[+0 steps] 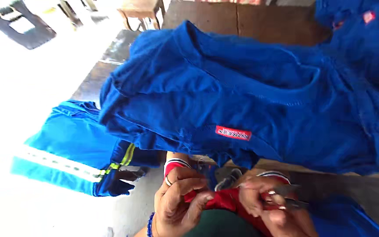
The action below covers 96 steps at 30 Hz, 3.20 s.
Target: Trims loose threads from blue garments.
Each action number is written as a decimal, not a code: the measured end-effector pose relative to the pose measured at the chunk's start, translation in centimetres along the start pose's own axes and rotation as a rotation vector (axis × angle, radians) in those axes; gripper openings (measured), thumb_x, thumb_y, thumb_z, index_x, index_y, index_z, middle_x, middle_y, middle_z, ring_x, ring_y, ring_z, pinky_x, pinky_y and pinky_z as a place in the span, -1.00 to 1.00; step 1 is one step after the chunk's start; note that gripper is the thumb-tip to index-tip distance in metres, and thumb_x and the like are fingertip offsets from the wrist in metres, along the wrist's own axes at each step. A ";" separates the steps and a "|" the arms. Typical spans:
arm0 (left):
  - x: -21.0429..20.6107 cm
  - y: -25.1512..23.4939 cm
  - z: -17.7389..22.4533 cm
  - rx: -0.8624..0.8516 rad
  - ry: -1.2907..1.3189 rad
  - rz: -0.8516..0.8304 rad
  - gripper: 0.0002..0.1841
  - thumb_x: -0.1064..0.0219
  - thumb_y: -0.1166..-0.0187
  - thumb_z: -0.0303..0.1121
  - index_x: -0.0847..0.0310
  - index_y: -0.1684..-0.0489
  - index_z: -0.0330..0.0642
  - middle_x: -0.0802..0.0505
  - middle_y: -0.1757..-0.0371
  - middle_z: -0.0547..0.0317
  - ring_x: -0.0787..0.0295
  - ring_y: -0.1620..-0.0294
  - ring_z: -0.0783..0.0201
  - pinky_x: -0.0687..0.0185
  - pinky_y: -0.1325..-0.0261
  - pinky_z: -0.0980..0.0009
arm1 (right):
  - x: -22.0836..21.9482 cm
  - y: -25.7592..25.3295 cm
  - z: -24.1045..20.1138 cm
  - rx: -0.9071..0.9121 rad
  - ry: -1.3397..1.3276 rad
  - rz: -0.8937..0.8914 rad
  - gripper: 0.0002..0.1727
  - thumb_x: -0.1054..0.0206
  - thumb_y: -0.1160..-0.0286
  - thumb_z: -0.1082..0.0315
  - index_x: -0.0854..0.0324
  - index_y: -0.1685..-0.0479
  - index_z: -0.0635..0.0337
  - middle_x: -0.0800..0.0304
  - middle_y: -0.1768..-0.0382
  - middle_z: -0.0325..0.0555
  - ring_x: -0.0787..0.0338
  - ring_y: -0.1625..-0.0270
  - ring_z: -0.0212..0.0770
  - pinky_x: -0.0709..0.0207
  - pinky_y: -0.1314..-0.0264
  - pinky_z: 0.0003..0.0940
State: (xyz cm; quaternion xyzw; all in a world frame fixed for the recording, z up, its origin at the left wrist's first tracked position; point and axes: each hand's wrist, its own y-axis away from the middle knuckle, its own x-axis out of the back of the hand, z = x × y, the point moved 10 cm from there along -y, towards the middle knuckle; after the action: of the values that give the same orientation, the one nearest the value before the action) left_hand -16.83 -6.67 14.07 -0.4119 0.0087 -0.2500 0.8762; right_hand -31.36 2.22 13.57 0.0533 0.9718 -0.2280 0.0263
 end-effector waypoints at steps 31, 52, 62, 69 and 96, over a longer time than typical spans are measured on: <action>-4.7 -5.2 -3.2 0.076 0.127 -0.057 -0.89 -0.39 -0.65 -0.27 -0.77 0.24 -0.04 -0.77 0.16 0.42 -0.61 -0.06 0.55 -0.46 -0.21 0.56 | 3.5 -1.2 -4.2 0.220 1.114 0.415 -0.67 -0.40 -0.63 0.23 -0.73 0.00 0.40 -0.78 0.31 -0.02 -0.73 0.20 -0.48 -0.54 0.06 -0.76; -5.3 -5.5 -3.0 0.051 0.057 -0.090 -0.83 -0.11 -0.83 -0.23 -0.57 0.10 -0.03 -0.84 0.06 0.34 -0.67 -0.14 0.50 -0.37 -0.36 0.35 | 2.9 0.5 -3.3 0.285 1.069 0.601 -0.71 -0.44 -0.57 0.29 -0.68 -0.03 0.39 -0.76 0.27 -0.06 -0.72 0.19 -0.57 -0.55 0.02 -0.82; -5.5 -5.3 -3.1 0.060 0.081 -0.111 -0.79 -0.09 -0.84 -0.19 -0.57 0.12 -0.04 -0.81 0.05 0.31 -0.64 -0.17 0.47 -0.34 -0.38 0.35 | 2.5 -0.6 -3.4 0.305 1.108 0.665 -0.71 -0.44 -0.56 0.32 -0.69 0.02 0.46 -0.75 0.35 -0.03 -0.72 0.27 -0.51 -0.56 0.09 -0.78; -5.2 -5.4 -3.4 0.103 0.125 -0.063 -0.77 -0.04 -0.85 -0.22 -0.54 0.13 -0.11 -0.84 0.03 0.24 -0.71 -0.17 0.43 -0.51 -0.34 0.36 | 2.6 0.8 -2.7 0.321 1.097 0.649 -0.72 -0.43 -0.58 0.29 -0.66 -0.04 0.36 -0.76 0.29 -0.07 -0.74 0.18 -0.56 -0.58 0.01 -0.79; -4.4 -9.0 -1.7 -0.195 -0.608 -0.170 -0.80 -0.39 -0.63 -0.20 -0.94 0.12 -0.02 -0.85 0.09 0.20 -0.63 0.07 0.22 -0.41 -0.02 0.25 | 5.3 -1.8 -4.8 0.181 0.946 0.552 -0.71 -0.40 -0.60 0.27 -0.69 0.00 0.39 -0.80 0.23 -0.14 -0.70 0.21 -0.67 -0.58 0.11 -0.85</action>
State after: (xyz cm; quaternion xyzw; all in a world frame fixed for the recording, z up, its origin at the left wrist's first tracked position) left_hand -24.90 -10.80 18.65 -0.5487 -0.2636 -0.1860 0.7712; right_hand -36.93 3.26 18.21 0.4046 0.8043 -0.2464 -0.3587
